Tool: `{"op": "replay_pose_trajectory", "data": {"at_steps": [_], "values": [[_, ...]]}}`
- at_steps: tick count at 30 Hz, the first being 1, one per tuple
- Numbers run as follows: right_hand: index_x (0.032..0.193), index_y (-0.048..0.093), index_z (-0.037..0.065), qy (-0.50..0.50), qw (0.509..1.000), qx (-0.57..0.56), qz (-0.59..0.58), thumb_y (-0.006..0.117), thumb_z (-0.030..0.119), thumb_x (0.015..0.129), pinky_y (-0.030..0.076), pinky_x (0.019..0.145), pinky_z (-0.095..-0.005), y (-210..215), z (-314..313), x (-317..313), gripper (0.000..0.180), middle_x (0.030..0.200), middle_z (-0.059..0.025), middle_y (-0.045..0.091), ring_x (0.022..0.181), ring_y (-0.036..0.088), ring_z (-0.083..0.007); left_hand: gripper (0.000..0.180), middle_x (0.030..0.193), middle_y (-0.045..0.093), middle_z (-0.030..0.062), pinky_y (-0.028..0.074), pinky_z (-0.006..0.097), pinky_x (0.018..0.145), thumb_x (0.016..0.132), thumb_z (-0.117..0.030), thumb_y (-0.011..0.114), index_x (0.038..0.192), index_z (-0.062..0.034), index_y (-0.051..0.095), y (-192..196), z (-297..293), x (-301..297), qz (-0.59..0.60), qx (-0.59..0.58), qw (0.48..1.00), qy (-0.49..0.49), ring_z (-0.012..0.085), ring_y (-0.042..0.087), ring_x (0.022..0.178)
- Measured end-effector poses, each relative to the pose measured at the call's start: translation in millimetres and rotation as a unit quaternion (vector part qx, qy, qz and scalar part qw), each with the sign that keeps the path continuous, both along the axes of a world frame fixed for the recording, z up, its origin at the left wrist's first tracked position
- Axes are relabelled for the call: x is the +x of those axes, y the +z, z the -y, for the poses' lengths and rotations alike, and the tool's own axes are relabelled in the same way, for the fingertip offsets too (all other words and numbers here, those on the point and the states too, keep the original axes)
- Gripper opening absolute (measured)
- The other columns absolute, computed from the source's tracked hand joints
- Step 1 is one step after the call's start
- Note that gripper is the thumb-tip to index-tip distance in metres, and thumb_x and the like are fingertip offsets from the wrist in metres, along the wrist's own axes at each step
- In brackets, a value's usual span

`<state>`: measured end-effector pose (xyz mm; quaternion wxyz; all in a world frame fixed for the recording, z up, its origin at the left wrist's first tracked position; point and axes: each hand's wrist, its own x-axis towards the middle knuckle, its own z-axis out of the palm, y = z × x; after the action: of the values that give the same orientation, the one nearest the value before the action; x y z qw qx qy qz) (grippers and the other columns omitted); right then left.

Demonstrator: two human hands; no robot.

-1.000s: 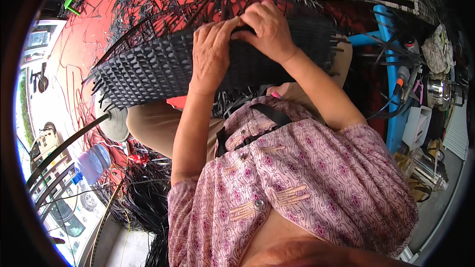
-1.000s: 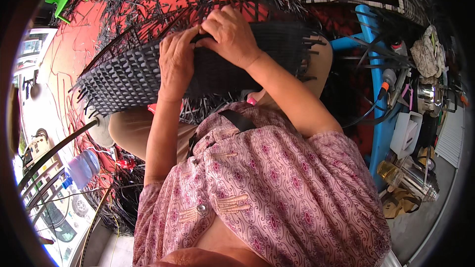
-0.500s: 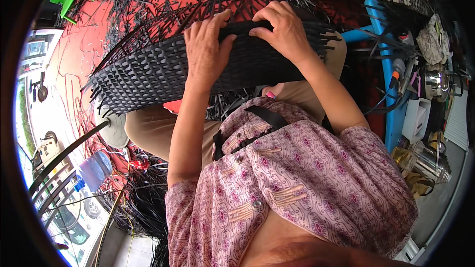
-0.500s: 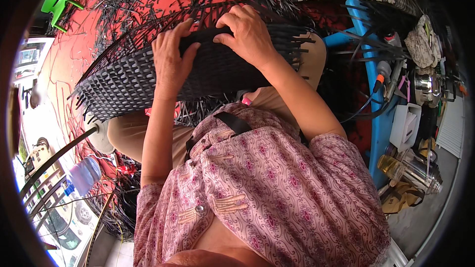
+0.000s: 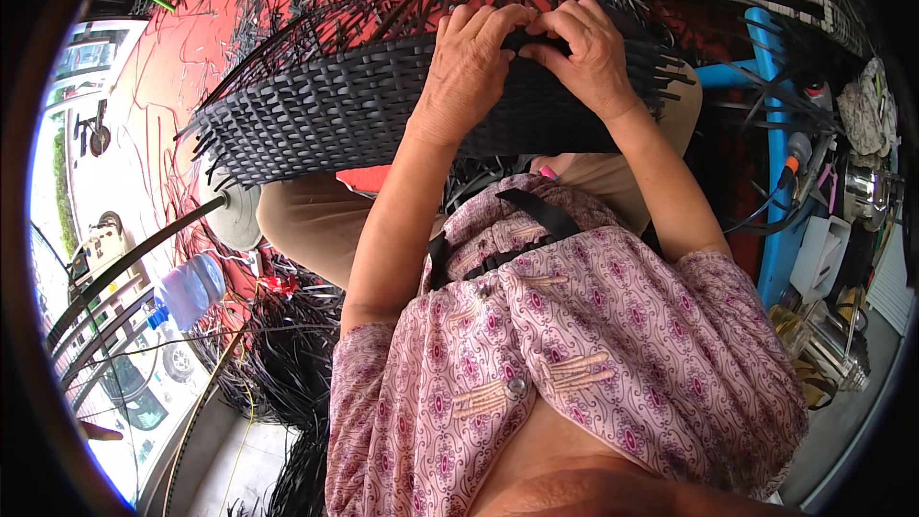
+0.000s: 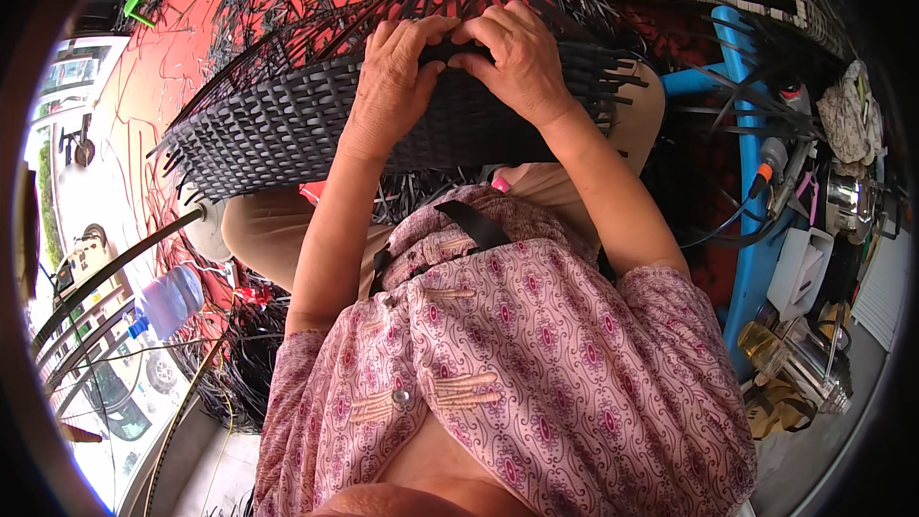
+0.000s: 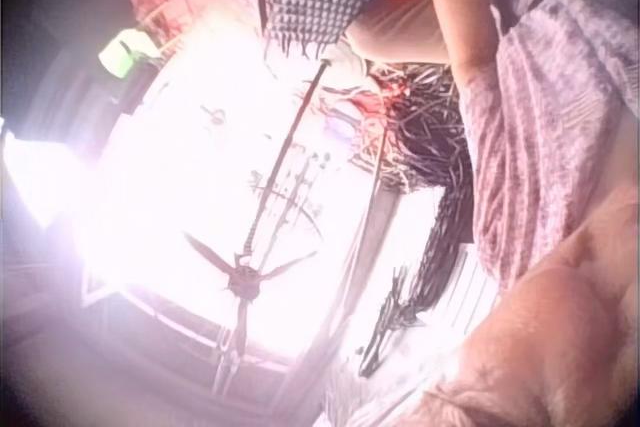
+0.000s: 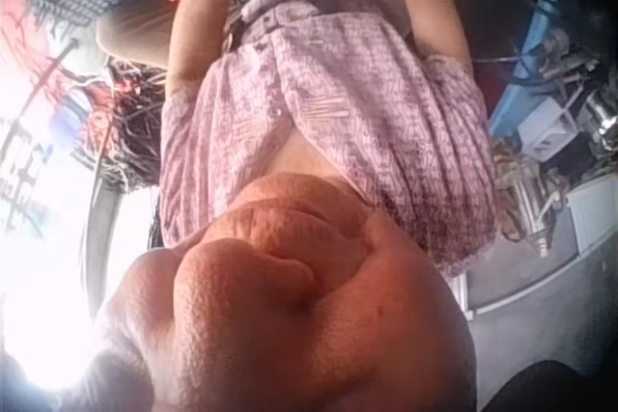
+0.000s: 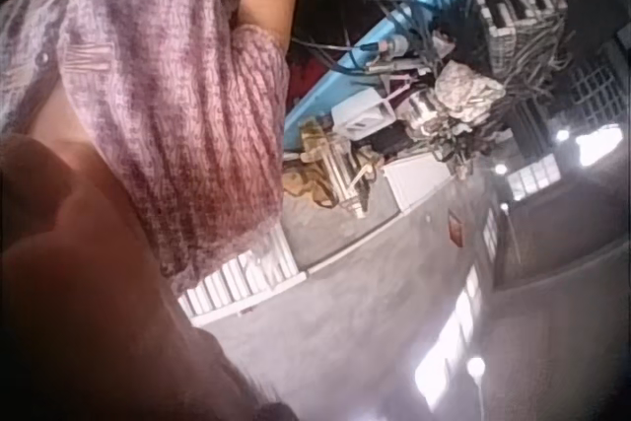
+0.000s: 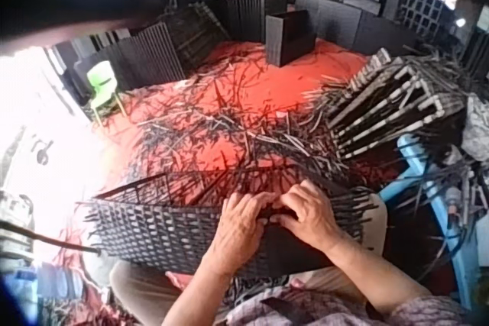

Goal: The person weaves a black basket by hand, interlacing flexible black strips through a pre-formed frame. They repeatedly pull, tuck, and tighten the strips to build up the basket wall, occasionally adjusting the basket's position on their lap.

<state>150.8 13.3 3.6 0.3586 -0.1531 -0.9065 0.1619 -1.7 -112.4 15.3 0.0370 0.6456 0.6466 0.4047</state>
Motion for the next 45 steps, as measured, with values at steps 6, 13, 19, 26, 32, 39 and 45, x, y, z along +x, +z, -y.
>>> {"op": "replay_pose_trajectory", "data": {"at_steps": [6, 13, 19, 26, 32, 39, 45], "values": [[0.099, 0.07, 0.016, 0.007, 1.0, -0.015, 0.012, 0.089, 0.018, 0.069, 0.053, 0.076, -0.0347, -4, 6, 2, 0.035, 0.086, 0.0034, 0.064, 0.082, 0.062, -0.0198, 0.06, 0.105, 0.065, 0.0045, 0.045, 0.043, 0.094, 0.075, 0.007, 0.07, 0.13, -0.0155, 0.059, -4, 6, -2, -0.004, -0.015, 1.0, -0.004, 0.029, 0.058, 0.101], [0.103, 0.07, 0.014, -0.023, 1.0, -0.019, 0.005, 0.09, 0.021, 0.07, 0.052, 0.073, -0.0338, -1, 11, 4, 0.039, 0.085, 0.0018, 0.062, 0.081, 0.06, -0.0198, 0.077, 0.099, 0.065, 0.0053, 0.048, 0.042, 0.093, 0.071, 0.009, 0.072, 0.142, -0.0155, 0.053, 1, 1, -5, 0.084, -0.052, 0.995, -0.006, 0.029, 0.059, 0.099], [0.098, 0.071, 0.015, -0.021, 0.999, 0.039, 0.007, 0.089, 0.028, 0.072, 0.053, 0.075, -0.0346, -11, 5, 7, 0.034, 0.093, 0.0013, 0.062, 0.085, 0.059, -0.0216, 0.083, 0.099, 0.065, 0.0069, 0.048, 0.043, 0.093, 0.072, 0.009, 0.072, 0.148, -0.0135, 0.048, -5, 6, 3, 0.032, -0.004, 0.999, 0.025, 0.0294, 0.06, 0.097], [0.089, 0.069, 0.017, -0.022, 0.998, 0.059, -0.006, 0.088, 0.03, 0.073, 0.052, 0.076, -0.0358, -19, 1, 6, 0.029, 0.088, 0.0002, 0.057, 0.086, 0.058, -0.0223, 0.077, 0.098, 0.062, 0.0064, 0.052, 0.039, 0.088, 0.073, 0.008, 0.073, 0.143, -0.0156, 0.053, 6, -1, -4, 0.027, -0.063, 0.997, -0.024, 0.026, 0.061, 0.092], [0.083, 0.066, 0.016, -0.025, 0.997, 0.073, -0.022, 0.087, 0.024, 0.072, 0.052, 0.071, -0.0352, -19, -2, 3, 0.025, 0.082, -0.0002, 0.056, 0.08, 0.058, -0.0225, 0.072, 0.095, 0.06, 0.0079, 0.05, 0.042, 0.091, 0.07, 0.009, 0.068, 0.138, -0.0135, 0.055, 4, -6, -8, 0.066, -0.074, 0.994, -0.049, 0.0289, 0.06, 0.094], [0.079, 0.063, 0.015, -0.027, 0.997, 0.064, -0.02, 0.084, 0.022, 0.073, 0.051, 0.066, -0.0354, -20, -3, 2, 0.023, 0.079, 0.0, 0.056, 0.077, 0.058, -0.022, 0.065, 0.092, 0.06, 0.0081, 0.052, 0.042, 0.086, 0.07, 0.007, 0.068, 0.131, -0.0124, 0.057, 2, -5, -8, 0.083, -0.069, 0.994, -0.034, 0.0292, 0.061, 0.091], [0.077, 0.06, 0.014, -0.034, 0.998, 0.057, -0.01, 0.081, 0.023, 0.073, 0.051, 0.064, -0.0371, -17, -1, 0, 0.023, 0.078, -0.0012, 0.055, 0.076, 0.058, -0.0236, 0.059, 0.091, 0.06, 0.0094, 0.053, 0.042, 0.083, 0.072, 0.004, 0.068, 0.127, -0.0108, 0.058, 7, -10, -13, 0.074, -0.11, 0.99, -0.056, 0.0301, 0.062, 0.089]]}}
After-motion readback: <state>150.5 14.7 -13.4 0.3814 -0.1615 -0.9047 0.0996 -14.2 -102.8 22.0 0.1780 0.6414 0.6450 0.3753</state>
